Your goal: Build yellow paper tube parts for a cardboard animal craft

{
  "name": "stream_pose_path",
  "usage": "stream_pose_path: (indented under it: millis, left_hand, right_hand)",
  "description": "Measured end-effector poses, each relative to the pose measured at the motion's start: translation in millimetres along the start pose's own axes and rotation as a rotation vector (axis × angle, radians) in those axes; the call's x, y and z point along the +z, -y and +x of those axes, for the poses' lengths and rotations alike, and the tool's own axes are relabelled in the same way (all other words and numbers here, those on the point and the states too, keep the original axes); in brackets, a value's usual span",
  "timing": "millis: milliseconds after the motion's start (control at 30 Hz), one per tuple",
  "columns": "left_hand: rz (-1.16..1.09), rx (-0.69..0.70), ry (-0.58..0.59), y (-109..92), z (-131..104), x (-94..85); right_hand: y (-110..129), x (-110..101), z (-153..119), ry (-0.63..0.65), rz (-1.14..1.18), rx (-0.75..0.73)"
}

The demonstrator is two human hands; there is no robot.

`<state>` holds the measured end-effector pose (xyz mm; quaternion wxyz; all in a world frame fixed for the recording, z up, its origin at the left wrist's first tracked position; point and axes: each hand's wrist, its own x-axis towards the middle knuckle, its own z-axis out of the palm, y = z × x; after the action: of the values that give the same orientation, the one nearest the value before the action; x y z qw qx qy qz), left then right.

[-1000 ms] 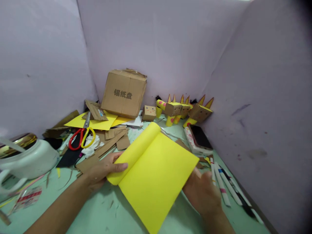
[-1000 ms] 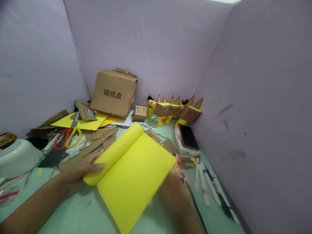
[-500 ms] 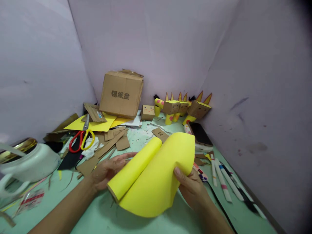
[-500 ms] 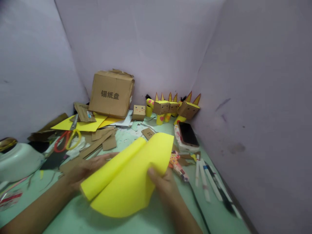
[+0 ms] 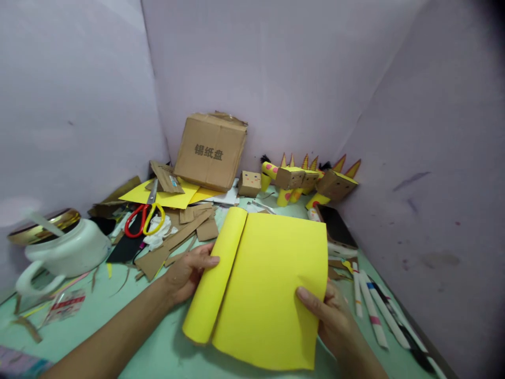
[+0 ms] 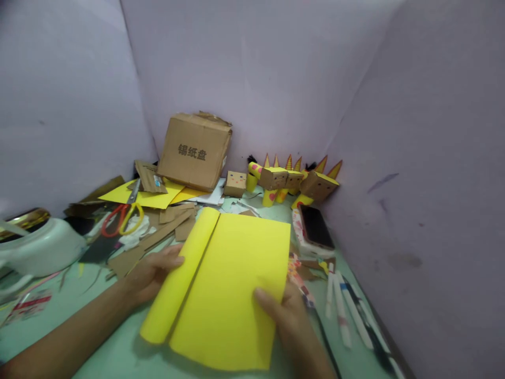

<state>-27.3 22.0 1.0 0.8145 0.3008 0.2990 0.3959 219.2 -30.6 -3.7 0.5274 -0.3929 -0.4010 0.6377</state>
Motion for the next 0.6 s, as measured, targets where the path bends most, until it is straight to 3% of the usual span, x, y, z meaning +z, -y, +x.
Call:
stream_pose_path:
  millis: [200,600]
  left_hand:
    - [-0.005,0.040,0.056,-0.8,-1.8,-3.4]
    - [0.001,0.035,0.045,-0.7,0.4,-3.6]
  right_hand:
    - [-0.6,0.9,0.1,-0.022,-0.021,-0.020]
    - [-3.1,-6.4,0.5,0.014,-0.070,0.007]
